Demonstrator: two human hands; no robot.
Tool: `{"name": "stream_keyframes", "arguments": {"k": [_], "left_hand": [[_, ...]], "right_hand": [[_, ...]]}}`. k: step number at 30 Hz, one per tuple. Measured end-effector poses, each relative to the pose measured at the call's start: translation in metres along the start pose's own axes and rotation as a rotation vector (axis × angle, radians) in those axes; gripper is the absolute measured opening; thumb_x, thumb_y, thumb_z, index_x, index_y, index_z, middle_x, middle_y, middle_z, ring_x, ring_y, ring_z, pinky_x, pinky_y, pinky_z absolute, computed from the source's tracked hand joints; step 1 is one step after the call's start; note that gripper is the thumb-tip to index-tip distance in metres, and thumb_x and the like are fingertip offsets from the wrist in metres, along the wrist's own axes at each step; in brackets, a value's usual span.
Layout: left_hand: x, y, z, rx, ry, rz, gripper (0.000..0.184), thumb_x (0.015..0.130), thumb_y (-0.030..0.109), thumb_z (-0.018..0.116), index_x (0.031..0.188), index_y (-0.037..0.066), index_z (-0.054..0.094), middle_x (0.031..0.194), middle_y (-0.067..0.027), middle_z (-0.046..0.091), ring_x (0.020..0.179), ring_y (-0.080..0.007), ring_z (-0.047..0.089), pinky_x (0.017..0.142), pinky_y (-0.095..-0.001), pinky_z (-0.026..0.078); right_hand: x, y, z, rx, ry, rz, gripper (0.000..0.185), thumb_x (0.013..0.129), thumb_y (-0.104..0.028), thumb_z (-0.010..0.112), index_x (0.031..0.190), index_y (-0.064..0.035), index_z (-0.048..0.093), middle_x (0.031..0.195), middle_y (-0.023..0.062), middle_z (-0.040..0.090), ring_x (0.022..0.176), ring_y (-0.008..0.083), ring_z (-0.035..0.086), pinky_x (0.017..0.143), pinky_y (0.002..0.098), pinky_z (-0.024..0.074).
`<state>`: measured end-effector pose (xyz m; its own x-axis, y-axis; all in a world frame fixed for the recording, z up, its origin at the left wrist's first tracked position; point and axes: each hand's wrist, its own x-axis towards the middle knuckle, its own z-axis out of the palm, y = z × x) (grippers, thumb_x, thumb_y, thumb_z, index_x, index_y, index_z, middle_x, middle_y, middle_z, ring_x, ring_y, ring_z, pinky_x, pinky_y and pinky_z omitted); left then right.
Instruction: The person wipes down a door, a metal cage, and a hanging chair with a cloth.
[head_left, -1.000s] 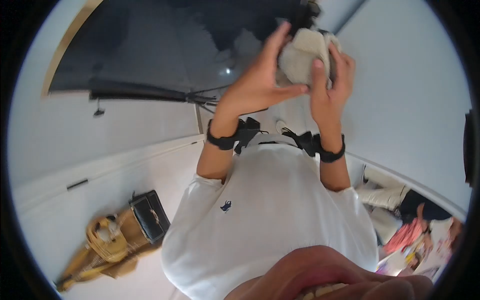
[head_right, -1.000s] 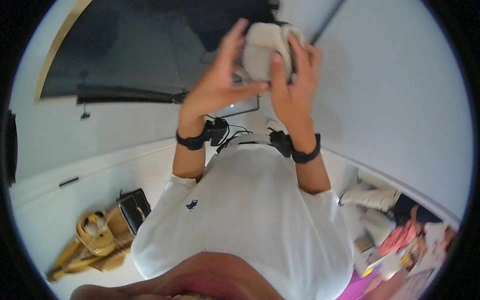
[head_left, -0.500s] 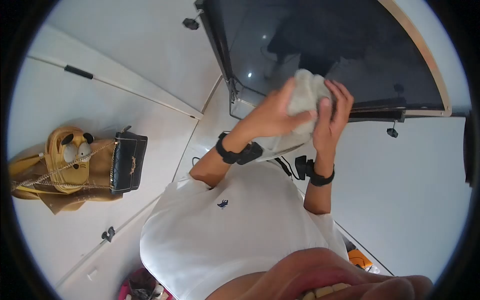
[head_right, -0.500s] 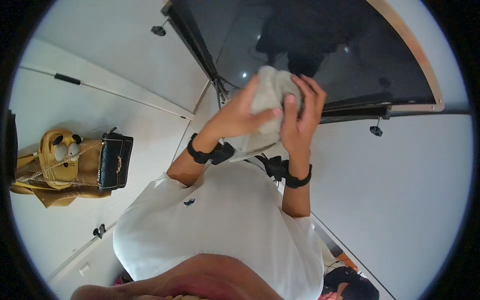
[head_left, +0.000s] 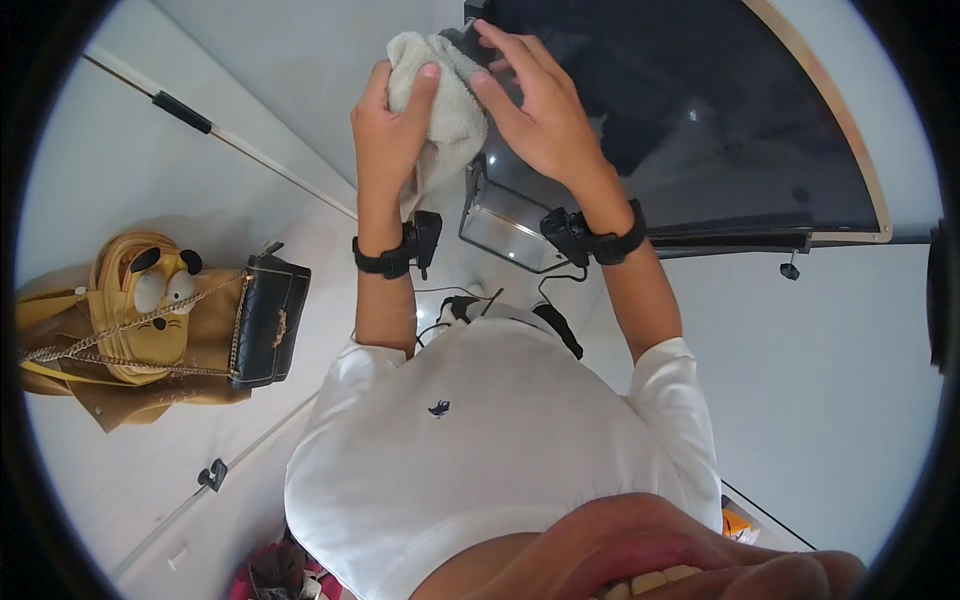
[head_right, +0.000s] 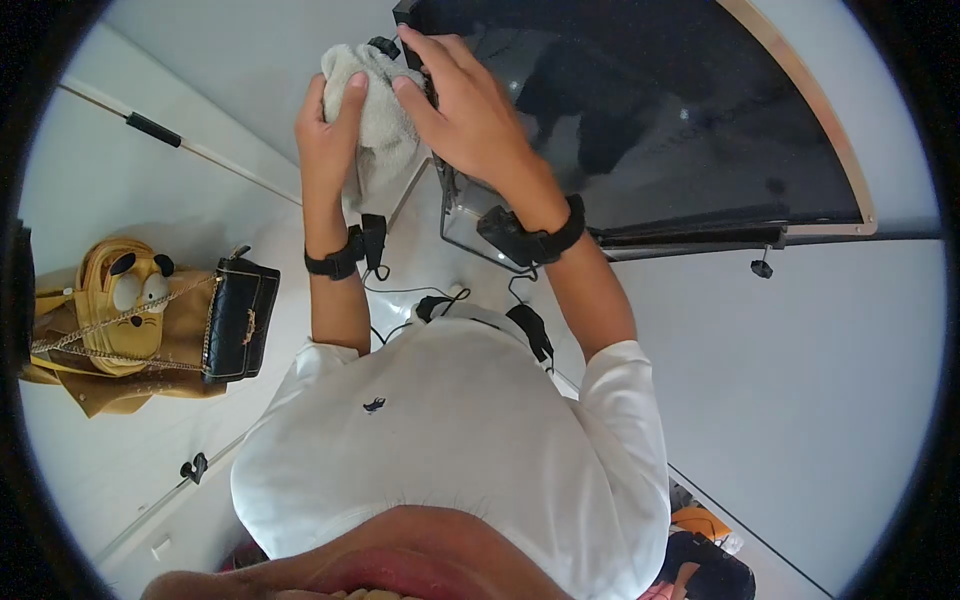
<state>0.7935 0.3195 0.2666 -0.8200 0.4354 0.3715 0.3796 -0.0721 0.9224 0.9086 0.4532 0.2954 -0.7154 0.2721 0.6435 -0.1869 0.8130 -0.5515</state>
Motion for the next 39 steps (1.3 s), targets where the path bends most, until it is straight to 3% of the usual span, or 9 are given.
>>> {"name": "stream_keyframes", "arguments": {"k": [7,9,13,18,23,25,30,39], "left_hand": [[0.029,-0.004,0.011,-0.070,-0.057,0.094,0.032,0.090,0.028,0.073,0.104,0.000,0.065,0.089,-0.0087,0.070,0.081,-0.0120,0.064,0.072,-0.0299,0.052],[0.036,-0.010,0.013,-0.389,-0.145,-0.019,0.030,0.088,0.023,0.075,0.105,0.000,0.065,0.089,-0.0064,0.069,0.081,-0.0116,0.063,0.071,-0.0287,0.052],[0.041,-0.013,0.015,-0.429,-0.218,-0.037,0.027,0.086,0.017,0.074,0.104,-0.001,0.066,0.089,-0.0043,0.068,0.080,-0.0109,0.063,0.071,-0.0273,0.051],[0.049,-0.003,0.014,-0.328,-0.235,0.048,0.022,0.083,0.008,0.068,0.103,-0.002,0.068,0.089,-0.0047,0.069,0.079,-0.0104,0.063,0.070,-0.0270,0.050],[0.050,-0.011,0.015,-0.357,-0.287,-0.032,0.028,0.085,0.007,0.073,0.111,0.000,0.066,0.098,-0.0058,0.070,0.085,-0.0135,0.066,0.075,-0.0281,0.054],[0.051,-0.015,0.016,-0.381,-0.293,-0.043,0.027,0.085,0.007,0.073,0.111,0.000,0.067,0.098,-0.0061,0.070,0.085,-0.0137,0.067,0.075,-0.0283,0.054],[0.049,-0.025,0.023,-0.540,-0.211,-0.098,0.027,0.086,0.008,0.072,0.110,-0.002,0.067,0.098,-0.0069,0.070,0.085,-0.0142,0.067,0.073,-0.0282,0.054],[0.045,-0.027,0.033,-0.364,-0.047,-0.062,0.024,0.087,0.011,0.070,0.105,-0.004,0.069,0.095,-0.0064,0.070,0.082,-0.0136,0.065,0.072,-0.0274,0.052]], "right_hand": [[0.006,-0.004,0.014,0.178,0.124,0.100,0.033,0.092,-0.014,0.064,0.121,-0.0006,0.066,0.107,0.0141,0.065,0.086,0.0241,0.067,0.077,0.0336,0.0529],[0.008,-0.001,0.016,0.160,0.144,0.099,0.031,0.091,-0.014,0.064,0.120,-0.0012,0.066,0.105,0.0136,0.066,0.085,0.0234,0.066,0.075,0.0331,0.0527],[0.006,0.004,0.021,0.184,0.179,0.122,0.030,0.091,-0.012,0.063,0.119,-0.0024,0.067,0.102,0.0129,0.066,0.084,0.0227,0.066,0.073,0.0325,0.0523],[0.004,0.004,0.027,0.160,0.225,0.083,0.031,0.089,-0.010,0.061,0.119,-0.0021,0.067,0.103,0.0132,0.066,0.085,0.0237,0.066,0.075,0.0343,0.0526],[-0.001,-0.002,0.028,0.149,0.268,0.077,0.037,0.089,-0.008,0.058,0.125,-0.0030,0.064,0.104,0.0151,0.066,0.090,0.0276,0.066,0.082,0.0374,0.0523],[0.006,-0.025,0.016,0.231,0.257,0.164,0.027,0.094,-0.005,0.057,0.117,0.0022,0.067,0.108,0.0179,0.067,0.098,0.0318,0.067,0.084,0.0334,0.0509],[0.006,-0.020,0.022,0.193,0.275,0.116,0.030,0.095,-0.002,0.050,0.121,0.0013,0.065,0.114,0.0185,0.065,0.105,0.0343,0.065,0.089,0.0352,0.0498],[0.000,-0.017,0.022,0.178,0.232,0.084,0.036,0.093,0.000,0.047,0.126,0.0014,0.062,0.116,0.0205,0.061,0.108,0.0373,0.062,0.092,0.0385,0.0489]]}}
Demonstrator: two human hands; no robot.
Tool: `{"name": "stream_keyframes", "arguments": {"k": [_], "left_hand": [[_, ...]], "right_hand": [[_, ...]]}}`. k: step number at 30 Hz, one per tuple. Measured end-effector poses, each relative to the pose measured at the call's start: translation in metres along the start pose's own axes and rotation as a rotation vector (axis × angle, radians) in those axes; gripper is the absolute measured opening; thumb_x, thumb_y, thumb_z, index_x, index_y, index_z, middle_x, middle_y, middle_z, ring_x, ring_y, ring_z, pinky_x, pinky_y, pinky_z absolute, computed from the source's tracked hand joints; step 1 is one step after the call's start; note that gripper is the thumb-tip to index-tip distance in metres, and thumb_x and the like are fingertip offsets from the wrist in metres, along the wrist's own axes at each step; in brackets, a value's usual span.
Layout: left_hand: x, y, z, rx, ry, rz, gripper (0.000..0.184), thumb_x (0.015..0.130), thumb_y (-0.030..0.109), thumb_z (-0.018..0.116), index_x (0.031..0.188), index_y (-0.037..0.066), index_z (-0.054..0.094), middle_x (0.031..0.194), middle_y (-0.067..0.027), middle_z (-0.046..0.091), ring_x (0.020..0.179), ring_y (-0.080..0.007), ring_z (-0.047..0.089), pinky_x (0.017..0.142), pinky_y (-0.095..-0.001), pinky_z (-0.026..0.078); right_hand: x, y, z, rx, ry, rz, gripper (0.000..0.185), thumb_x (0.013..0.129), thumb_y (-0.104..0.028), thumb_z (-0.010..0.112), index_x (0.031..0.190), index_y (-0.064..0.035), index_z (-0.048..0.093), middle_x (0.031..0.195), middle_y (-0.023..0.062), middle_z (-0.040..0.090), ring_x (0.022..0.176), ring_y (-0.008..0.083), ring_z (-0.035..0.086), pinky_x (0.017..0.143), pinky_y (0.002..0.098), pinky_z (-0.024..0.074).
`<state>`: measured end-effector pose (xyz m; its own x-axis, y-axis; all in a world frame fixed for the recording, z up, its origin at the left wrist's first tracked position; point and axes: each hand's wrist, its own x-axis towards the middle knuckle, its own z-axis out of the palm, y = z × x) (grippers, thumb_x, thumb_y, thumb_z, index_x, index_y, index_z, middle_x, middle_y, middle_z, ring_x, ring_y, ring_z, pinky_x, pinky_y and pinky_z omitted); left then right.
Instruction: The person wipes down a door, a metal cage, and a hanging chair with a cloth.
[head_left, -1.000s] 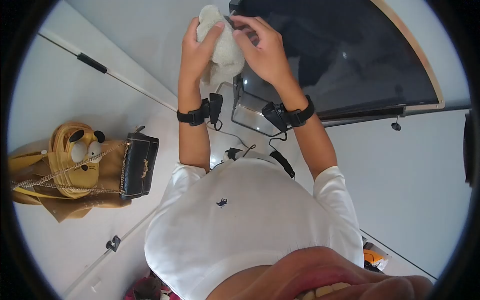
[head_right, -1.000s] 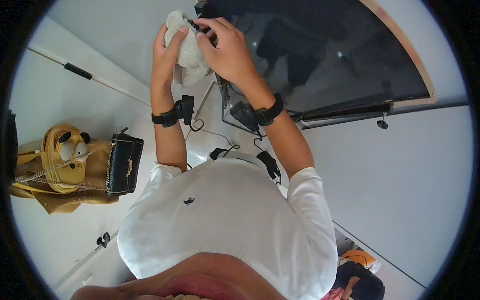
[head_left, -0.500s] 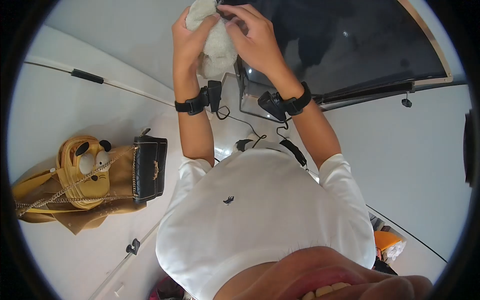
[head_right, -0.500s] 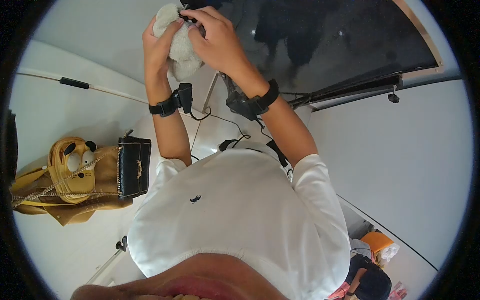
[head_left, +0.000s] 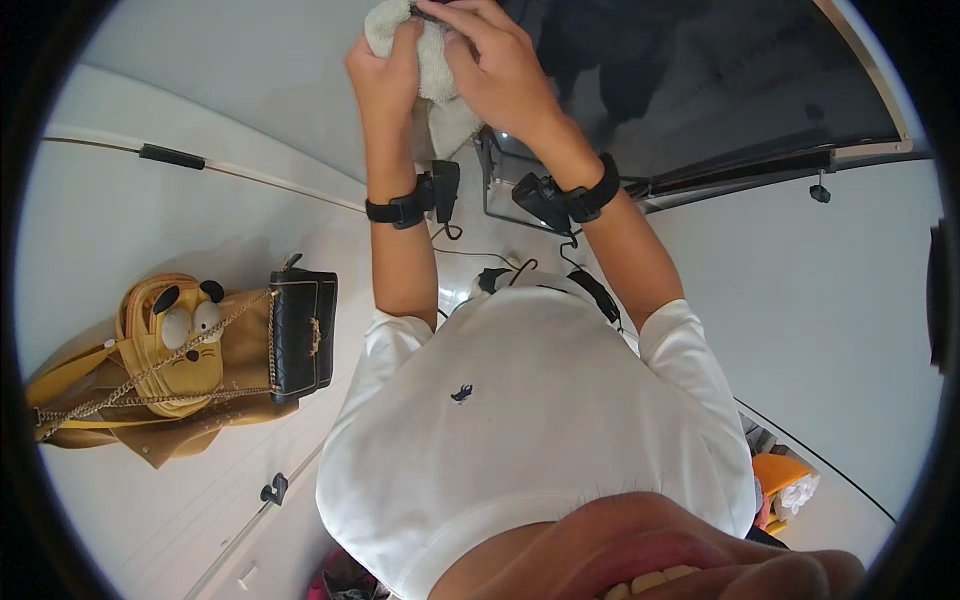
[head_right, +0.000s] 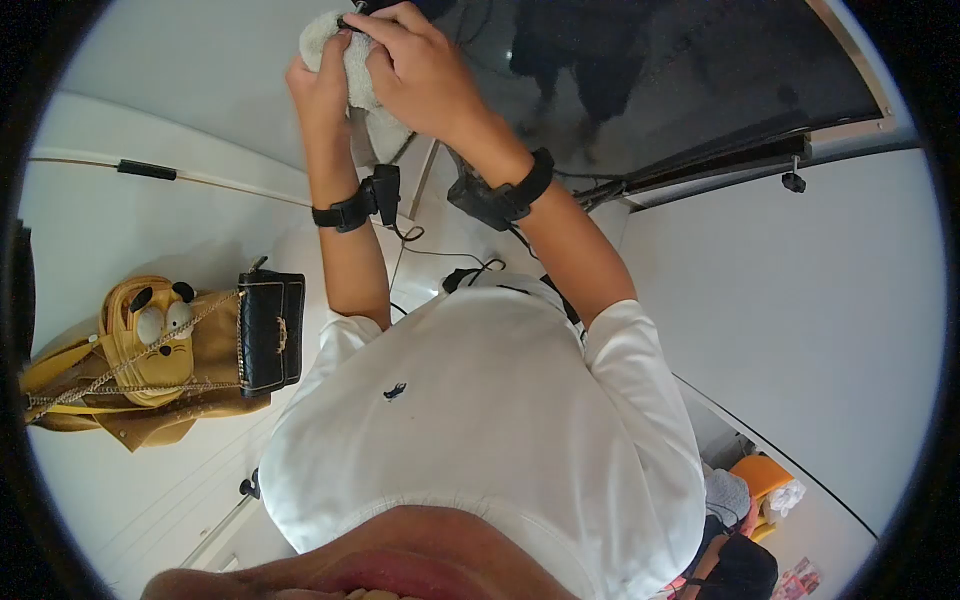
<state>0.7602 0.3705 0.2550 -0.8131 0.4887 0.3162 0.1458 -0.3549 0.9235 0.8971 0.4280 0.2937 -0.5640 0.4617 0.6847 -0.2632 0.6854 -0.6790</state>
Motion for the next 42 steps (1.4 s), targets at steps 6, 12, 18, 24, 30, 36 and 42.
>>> {"name": "stream_keyframes", "arguments": {"k": [6,12,18,24,30,36,42], "left_hand": [[-0.008,0.005,0.002,-0.035,0.012,-0.038,0.023,0.087,0.011,0.069,0.104,-0.005,0.068,0.093,-0.0059,0.070,0.081,-0.0139,0.065,0.071,-0.0276,0.052],[-0.008,0.007,-0.001,-0.073,-0.041,-0.058,0.021,0.086,0.008,0.067,0.102,-0.005,0.068,0.094,-0.0065,0.069,0.083,-0.0144,0.065,0.073,-0.0284,0.052],[-0.018,-0.013,-0.024,-0.150,-0.039,-0.244,0.027,0.086,0.011,0.066,0.109,-0.003,0.066,0.100,-0.0080,0.069,0.090,-0.0168,0.066,0.080,-0.0298,0.051],[-0.020,-0.005,-0.021,-0.283,0.046,-0.170,0.033,0.094,0.021,0.062,0.118,-0.002,0.062,0.106,-0.0093,0.068,0.095,-0.0201,0.066,0.084,-0.0323,0.053],[-0.009,0.011,-0.014,0.011,-0.153,0.126,0.021,0.097,0.017,0.064,0.112,0.002,0.065,0.101,-0.0040,0.068,0.090,-0.0119,0.064,0.080,-0.0265,0.052],[-0.005,0.008,-0.012,0.023,-0.188,0.121,0.021,0.096,0.016,0.067,0.111,0.002,0.066,0.098,-0.0026,0.069,0.087,-0.0099,0.063,0.077,-0.0256,0.051],[-0.003,0.018,-0.013,0.116,-0.252,0.119,0.021,0.095,0.016,0.066,0.111,0.003,0.065,0.098,-0.0027,0.068,0.089,-0.0097,0.063,0.077,-0.0259,0.051]], "right_hand": [[-0.002,0.004,0.001,0.019,0.004,-0.008,0.037,0.093,0.001,0.046,0.127,0.0016,0.061,0.117,0.0202,0.061,0.108,0.0371,0.061,0.093,0.0379,0.0479],[-0.002,0.008,0.000,0.043,-0.018,-0.027,0.040,0.092,0.001,0.048,0.131,0.0008,0.059,0.118,0.0197,0.062,0.109,0.0359,0.061,0.093,0.0377,0.0479],[0.000,0.006,-0.014,0.100,-0.125,0.085,0.044,0.093,-0.003,0.051,0.138,-0.0008,0.053,0.121,0.0198,0.062,0.109,0.0334,0.063,0.092,0.0368,0.0489],[-0.002,0.010,-0.015,0.078,-0.112,0.069,0.043,0.093,-0.003,0.051,0.136,-0.0012,0.054,0.122,0.0221,0.062,0.110,0.0362,0.063,0.092,0.0371,0.0495],[-0.001,0.012,-0.013,0.068,-0.102,-0.022,0.043,0.091,0.001,0.048,0.133,-0.0005,0.055,0.119,0.0225,0.063,0.110,0.0390,0.062,0.094,0.0383,0.0488],[-0.007,0.034,-0.005,-0.008,-0.051,-0.131,0.044,0.090,-0.004,0.053,0.134,-0.0046,0.058,0.112,0.0175,0.065,0.099,0.0310,0.066,0.088,0.0379,0.0513],[-0.002,0.014,-0.007,0.116,-0.061,0.012,0.043,0.090,0.004,0.047,0.132,0.0000,0.057,0.116,0.0208,0.064,0.107,0.0354,0.063,0.093,0.0356,0.0486]]}}
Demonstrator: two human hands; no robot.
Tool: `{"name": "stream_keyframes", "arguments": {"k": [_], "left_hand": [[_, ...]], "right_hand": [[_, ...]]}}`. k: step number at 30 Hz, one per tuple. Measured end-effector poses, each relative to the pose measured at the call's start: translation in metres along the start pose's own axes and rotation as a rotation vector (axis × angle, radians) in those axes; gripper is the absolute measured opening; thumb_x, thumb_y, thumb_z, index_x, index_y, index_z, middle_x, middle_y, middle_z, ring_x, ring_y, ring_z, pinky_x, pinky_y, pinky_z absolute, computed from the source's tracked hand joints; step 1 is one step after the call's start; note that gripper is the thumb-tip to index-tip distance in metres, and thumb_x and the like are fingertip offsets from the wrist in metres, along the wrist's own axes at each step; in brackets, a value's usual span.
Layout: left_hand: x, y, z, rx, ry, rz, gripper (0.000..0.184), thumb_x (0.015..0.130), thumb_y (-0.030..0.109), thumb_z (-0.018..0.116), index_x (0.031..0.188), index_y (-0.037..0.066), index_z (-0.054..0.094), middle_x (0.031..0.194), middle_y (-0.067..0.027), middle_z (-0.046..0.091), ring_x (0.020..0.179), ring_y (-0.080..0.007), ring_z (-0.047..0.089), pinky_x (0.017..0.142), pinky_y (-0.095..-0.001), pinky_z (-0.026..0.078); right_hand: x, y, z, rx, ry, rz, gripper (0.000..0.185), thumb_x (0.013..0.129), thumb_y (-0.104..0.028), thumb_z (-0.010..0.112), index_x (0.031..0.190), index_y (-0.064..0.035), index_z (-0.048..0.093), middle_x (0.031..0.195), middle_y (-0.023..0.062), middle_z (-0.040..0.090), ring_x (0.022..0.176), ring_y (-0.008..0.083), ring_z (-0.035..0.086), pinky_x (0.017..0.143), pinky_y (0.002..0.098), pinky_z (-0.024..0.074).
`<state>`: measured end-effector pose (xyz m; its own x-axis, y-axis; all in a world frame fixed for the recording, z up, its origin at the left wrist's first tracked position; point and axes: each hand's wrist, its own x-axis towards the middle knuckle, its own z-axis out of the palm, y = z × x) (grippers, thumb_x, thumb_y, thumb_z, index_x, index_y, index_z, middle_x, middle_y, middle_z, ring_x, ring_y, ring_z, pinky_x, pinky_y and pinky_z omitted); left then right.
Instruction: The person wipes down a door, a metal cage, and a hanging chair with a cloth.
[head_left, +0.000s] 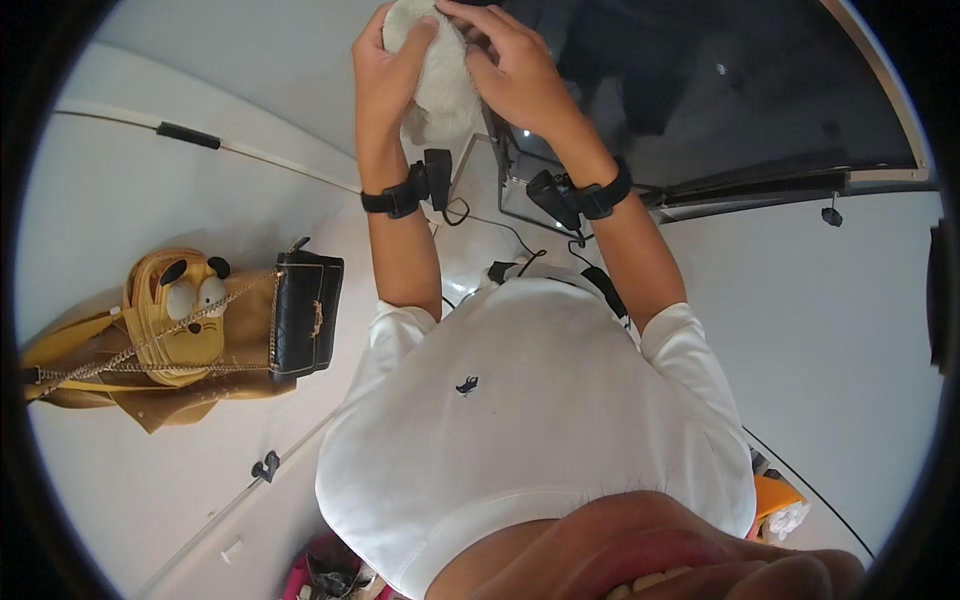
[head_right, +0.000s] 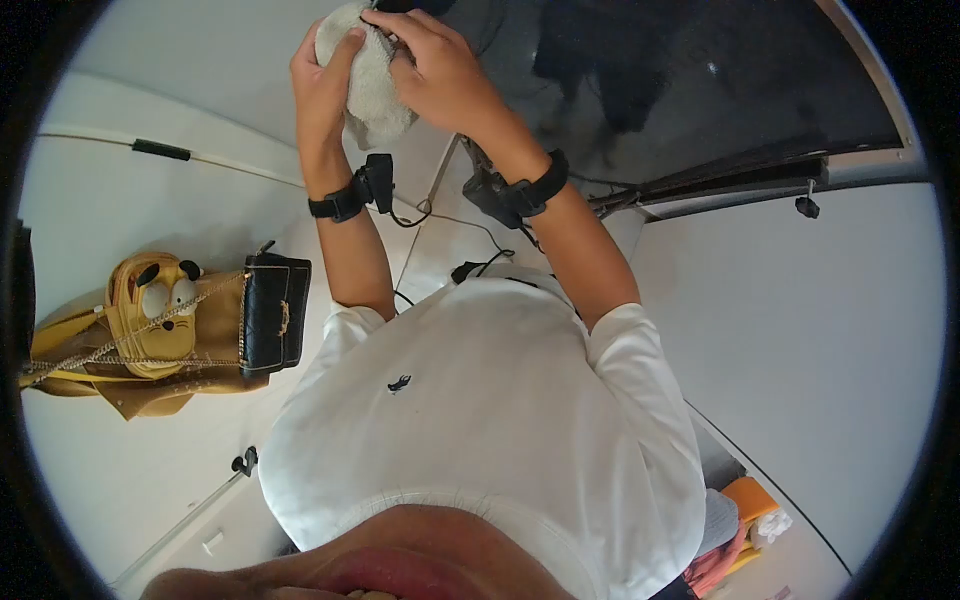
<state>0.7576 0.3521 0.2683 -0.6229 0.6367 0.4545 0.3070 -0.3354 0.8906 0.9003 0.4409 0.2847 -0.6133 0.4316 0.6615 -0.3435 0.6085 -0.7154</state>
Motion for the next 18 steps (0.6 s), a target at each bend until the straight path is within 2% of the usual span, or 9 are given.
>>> {"name": "stream_keyframes", "arguments": {"k": [3,4,6,8,10,13,14,16,18], "left_hand": [[0.001,0.017,0.006,0.289,-0.020,-0.095,0.038,0.097,0.010,0.056,0.132,-0.005,0.055,0.124,-0.0154,0.064,0.108,-0.0237,0.063,0.096,-0.0354,0.050],[-0.001,0.011,0.007,0.289,-0.012,-0.097,0.038,0.097,0.010,0.056,0.132,-0.005,0.055,0.124,-0.0154,0.064,0.108,-0.0237,0.063,0.096,-0.0354,0.050],[0.002,-0.008,0.009,0.157,0.073,0.131,0.029,0.093,0.007,0.059,0.120,-0.003,0.063,0.103,-0.0085,0.070,0.087,-0.0179,0.067,0.080,-0.0315,0.055],[0.007,-0.009,0.017,-0.048,0.066,0.017,0.028,0.092,0.007,0.060,0.119,-0.002,0.063,0.103,-0.0084,0.070,0.088,-0.0165,0.066,0.079,-0.0300,0.055],[0.017,-0.018,0.027,-0.225,0.103,-0.107,0.024,0.091,0.007,0.063,0.115,0.002,0.063,0.100,-0.0063,0.067,0.088,-0.0138,0.063,0.076,-0.0270,0.055],[0.009,-0.005,0.042,-0.218,0.168,0.029,0.038,0.088,0.004,0.067,0.124,0.006,0.055,0.105,-0.0080,0.063,0.088,-0.0156,0.062,0.074,-0.0285,0.055],[-0.007,0.008,0.046,-0.330,0.180,-0.065,0.040,0.088,0.005,0.067,0.125,0.006,0.053,0.105,-0.0091,0.063,0.090,-0.0154,0.061,0.075,-0.0287,0.055],[-0.029,0.002,0.043,-0.129,0.266,0.031,0.041,0.089,0.007,0.068,0.126,0.004,0.052,0.104,-0.0105,0.063,0.093,-0.0183,0.061,0.080,-0.0328,0.053],[-0.060,0.001,0.039,0.002,0.382,0.073,0.036,0.094,0.012,0.063,0.125,0.001,0.052,0.105,-0.0102,0.063,0.092,-0.0195,0.060,0.081,-0.0334,0.052]], "right_hand": [[0.002,0.007,0.004,-0.012,0.021,-0.009,0.044,0.089,0.006,0.046,0.131,0.0000,0.059,0.115,0.0203,0.064,0.106,0.0337,0.064,0.092,0.0346,0.0485],[0.002,0.008,0.004,-0.031,0.031,-0.015,0.044,0.089,0.006,0.046,0.130,-0.0001,0.059,0.115,0.0201,0.065,0.105,0.0332,0.064,0.092,0.0344,0.0485],[0.001,0.007,0.003,-0.020,0.023,0.014,0.044,0.089,0.006,0.046,0.130,0.0000,0.059,0.114,0.0204,0.065,0.105,0.0337,0.064,0.092,0.0356,0.0484],[-0.002,0.005,0.003,-0.009,0.001,0.046,0.044,0.089,0.006,0.046,0.131,0.0001,0.059,0.114,0.0206,0.065,0.105,0.0343,0.064,0.093,0.0368,0.0483],[-0.005,0.005,0.001,-0.290,0.052,-0.058,0.045,0.089,0.007,0.047,0.131,0.0010,0.058,0.119,0.0224,0.064,0.111,0.0361,0.063,0.097,0.0395,0.0471],[-0.004,-0.002,-0.005,-0.252,0.029,-0.015,0.041,0.096,0.002,0.047,0.136,0.0010,0.056,0.132,0.0244,0.060,0.124,0.0369,0.058,0.106,0.0394,0.0425],[-0.014,0.010,-0.004,-0.151,0.092,-0.003,0.032,0.090,0.001,0.057,0.122,0.0028,0.061,0.120,0.0245,0.064,0.114,0.0395,0.061,0.098,0.0413,0.0474],[-0.029,0.014,0.003,-0.181,-0.082,-0.047,0.048,0.093,-0.003,0.051,0.141,-0.0061,0.051,0.122,0.0178,0.064,0.106,0.0281,0.065,0.092,0.0369,0.0509],[-0.044,0.009,-0.002,-0.029,-0.100,0.033,0.053,0.095,-0.005,0.053,0.147,-0.0087,0.044,0.122,0.0163,0.064,0.103,0.0225,0.063,0.089,0.0347,0.0514]]}}
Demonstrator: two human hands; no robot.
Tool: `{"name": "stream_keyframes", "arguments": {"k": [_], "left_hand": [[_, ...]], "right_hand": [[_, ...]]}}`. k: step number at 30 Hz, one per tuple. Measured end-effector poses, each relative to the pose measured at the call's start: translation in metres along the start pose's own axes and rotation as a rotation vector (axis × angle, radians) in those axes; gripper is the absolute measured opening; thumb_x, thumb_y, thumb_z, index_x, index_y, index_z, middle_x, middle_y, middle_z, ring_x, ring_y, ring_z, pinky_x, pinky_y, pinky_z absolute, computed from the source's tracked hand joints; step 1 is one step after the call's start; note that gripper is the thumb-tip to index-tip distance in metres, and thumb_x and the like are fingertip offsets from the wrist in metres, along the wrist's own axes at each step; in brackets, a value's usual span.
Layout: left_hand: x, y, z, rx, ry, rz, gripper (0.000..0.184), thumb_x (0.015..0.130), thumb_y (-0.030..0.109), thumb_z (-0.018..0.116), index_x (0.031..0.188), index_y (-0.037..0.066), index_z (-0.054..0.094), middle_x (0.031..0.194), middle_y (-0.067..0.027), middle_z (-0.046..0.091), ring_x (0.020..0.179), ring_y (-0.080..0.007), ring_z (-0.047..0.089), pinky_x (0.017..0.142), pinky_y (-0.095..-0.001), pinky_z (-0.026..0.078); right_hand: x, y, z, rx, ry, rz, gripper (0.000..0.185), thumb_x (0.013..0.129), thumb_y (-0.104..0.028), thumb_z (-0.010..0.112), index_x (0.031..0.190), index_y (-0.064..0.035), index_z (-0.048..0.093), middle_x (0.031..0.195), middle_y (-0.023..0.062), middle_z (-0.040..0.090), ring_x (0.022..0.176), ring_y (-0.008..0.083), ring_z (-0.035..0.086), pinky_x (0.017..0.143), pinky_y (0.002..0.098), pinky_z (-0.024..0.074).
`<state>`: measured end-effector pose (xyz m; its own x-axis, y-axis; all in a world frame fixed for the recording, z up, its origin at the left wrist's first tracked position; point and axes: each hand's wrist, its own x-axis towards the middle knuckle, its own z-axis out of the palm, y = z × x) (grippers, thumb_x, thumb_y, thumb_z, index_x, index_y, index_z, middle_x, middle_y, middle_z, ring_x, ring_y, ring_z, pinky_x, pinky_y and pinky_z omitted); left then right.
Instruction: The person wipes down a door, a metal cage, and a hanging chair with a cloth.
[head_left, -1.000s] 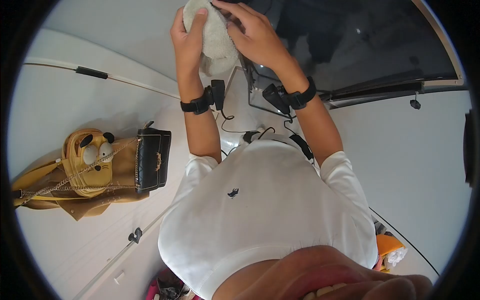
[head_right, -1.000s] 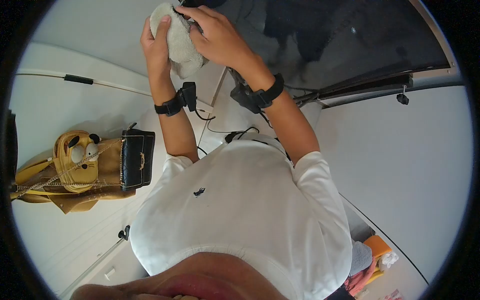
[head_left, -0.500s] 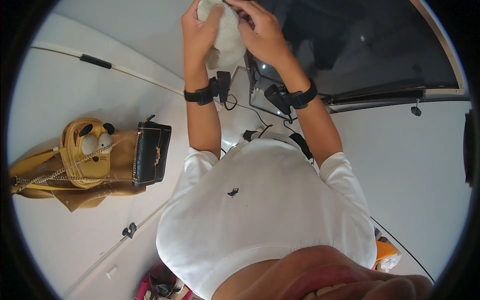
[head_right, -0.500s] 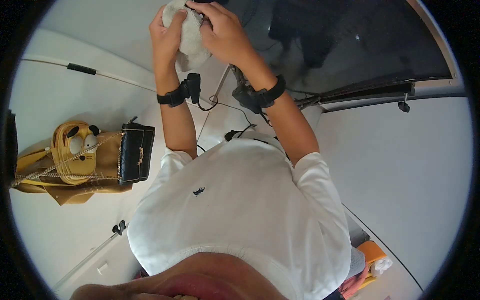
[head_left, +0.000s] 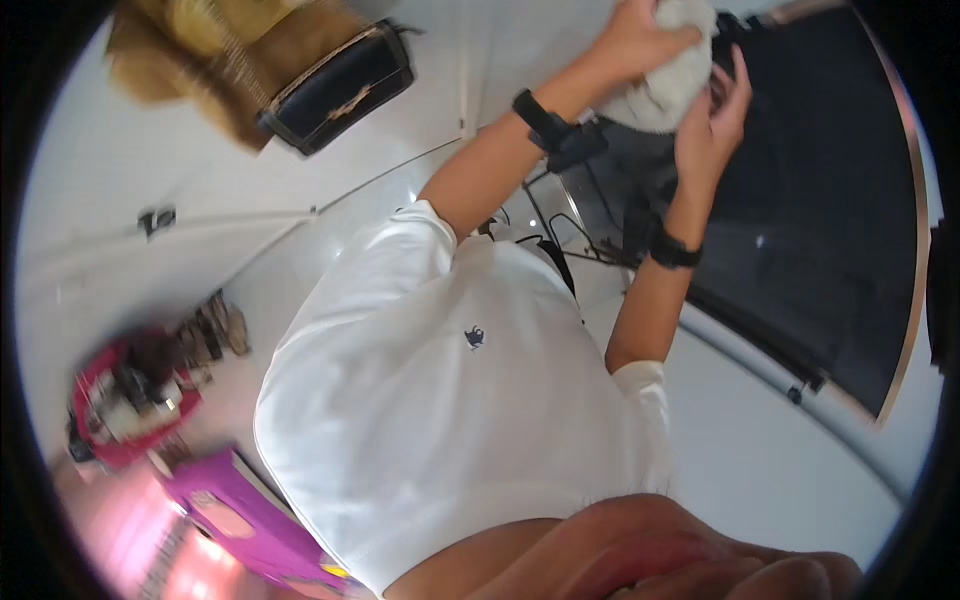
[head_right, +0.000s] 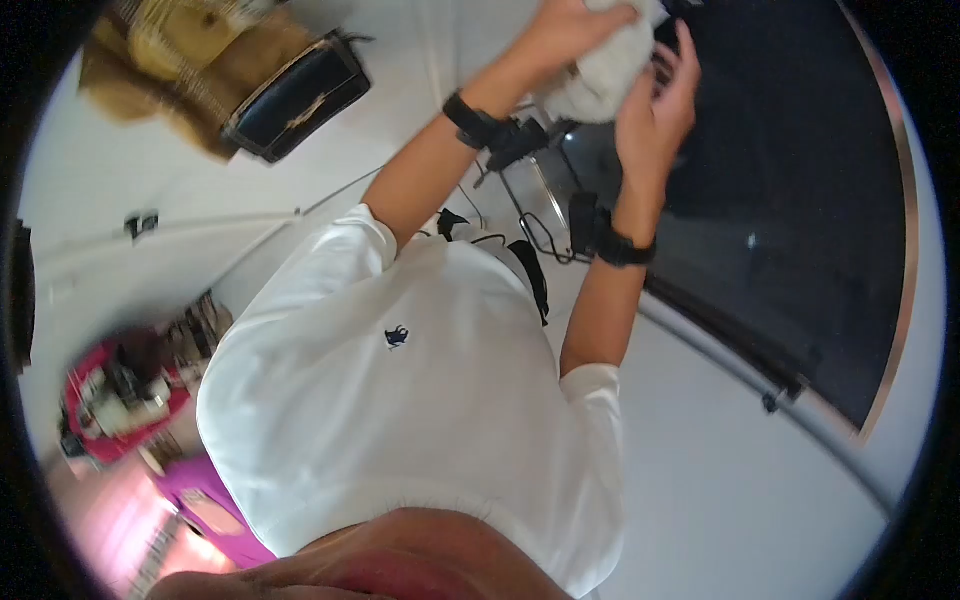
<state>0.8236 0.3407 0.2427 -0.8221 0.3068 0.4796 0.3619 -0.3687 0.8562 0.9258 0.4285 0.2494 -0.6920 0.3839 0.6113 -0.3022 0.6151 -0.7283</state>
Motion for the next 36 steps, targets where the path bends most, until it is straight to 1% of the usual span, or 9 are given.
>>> {"name": "stream_keyframes", "arguments": {"k": [5,7,15,21,24,30,32,34,36], "left_hand": [[-0.049,0.004,-0.052,0.215,0.209,0.050,0.029,0.096,0.024,0.064,0.115,0.002,0.062,0.099,-0.0113,0.070,0.092,-0.0176,0.067,0.081,-0.0333,0.053],[-0.064,0.008,-0.069,0.130,0.238,-0.106,0.022,0.098,0.021,0.064,0.113,0.005,0.063,0.100,-0.0029,0.067,0.090,-0.0091,0.062,0.077,-0.0263,0.051],[-0.167,0.037,-0.121,0.219,0.320,-0.248,0.026,0.104,0.029,0.056,0.118,0.007,0.058,0.100,-0.0021,0.064,0.091,-0.0080,0.058,0.078,-0.0267,0.050],[-0.231,0.058,-0.158,0.386,0.340,-0.269,0.029,0.105,0.033,0.051,0.114,0.005,0.053,0.095,-0.0094,0.066,0.090,-0.0153,0.059,0.081,-0.0327,0.049],[-0.252,0.069,-0.179,0.376,0.419,-0.317,0.033,0.106,0.034,0.049,0.112,0.001,0.048,0.093,-0.0124,0.063,0.089,-0.0167,0.058,0.081,-0.0340,0.048],[-0.290,0.086,-0.243,0.538,0.506,-0.489,0.058,0.101,0.050,0.052,0.109,-0.006,0.041,0.098,-0.0246,0.058,0.095,-0.0277,0.059,0.085,-0.0383,0.048],[-0.315,0.092,-0.282,0.669,0.217,-0.741,0.078,0.091,0.058,0.066,0.121,-0.009,0.039,0.116,-0.0241,0.053,0.113,-0.0253,0.054,0.095,-0.0343,0.046],[-0.339,0.130,-0.320,0.518,0.165,-0.679,0.086,0.087,0.057,0.071,0.126,-0.011,0.035,0.119,-0.0258,0.052,0.117,-0.0276,0.053,0.098,-0.0346,0.046],[-0.361,0.149,-0.355,0.366,0.235,-0.490,0.101,0.079,0.046,0.084,0.139,-0.009,0.026,0.128,-0.0236,0.053,0.123,-0.0288,0.052,0.103,-0.0363,0.044]], "right_hand": [[-0.042,0.002,0.035,0.113,-0.181,0.088,0.047,0.100,-0.012,0.048,0.146,-0.0041,0.043,0.131,0.0185,0.058,0.112,0.0246,0.059,0.096,0.0360,0.0470],[-0.053,-0.003,0.046,0.167,-0.262,0.082,0.046,0.102,-0.014,0.046,0.146,-0.0019,0.042,0.136,0.0197,0.055,0.117,0.0255,0.056,0.101,0.0368,0.0442],[-0.136,-0.008,0.081,0.463,-0.606,0.267,0.056,0.103,-0.021,0.046,0.151,0.0012,0.027,0.147,0.0227,0.043,0.130,0.0307,0.048,0.108,0.0404,0.0376],[-0.196,-0.007,0.110,0.547,-0.725,0.509,0.041,0.100,-0.025,0.055,0.128,0.0052,0.052,0.116,0.0193,0.063,0.106,0.0235,0.059,0.094,0.0354,0.0446],[-0.209,-0.021,0.122,0.362,-1.014,0.401,0.037,0.099,-0.026,0.059,0.087,0.0086,0.059,0.072,0.0127,0.058,0.069,0.0168,0.048,0.067,0.0360,0.0427],[-0.221,-0.073,0.162,0.447,-0.925,0.369,0.043,0.103,-0.032,0.057,0.078,0.0020,0.055,0.073,0.0016,0.053,0.069,0.0132,0.043,0.064,0.0336,0.0389],[-0.230,-0.083,0.193,0.518,-0.882,0.443,0.039,0.104,-0.033,0.056,0.086,0.0017,0.058,0.081,0.0007,0.057,0.076,0.0124,0.047,0.069,0.0321,0.0412],[-0.252,-0.107,0.228,0.583,-0.858,0.540,0.037,0.104,-0.033,0.056,0.093,0.0015,0.062,0.089,-0.0002,0.061,0.082,0.0116,0.051,0.075,0.0306,0.0435],[-0.275,-0.137,0.264,0.856,-0.748,0.889,0.039,0.104,-0.030,0.056,0.124,0.0038,0.059,0.116,0.0038,0.064,0.106,0.0125,0.057,0.096,0.0269,0.0438]]}}
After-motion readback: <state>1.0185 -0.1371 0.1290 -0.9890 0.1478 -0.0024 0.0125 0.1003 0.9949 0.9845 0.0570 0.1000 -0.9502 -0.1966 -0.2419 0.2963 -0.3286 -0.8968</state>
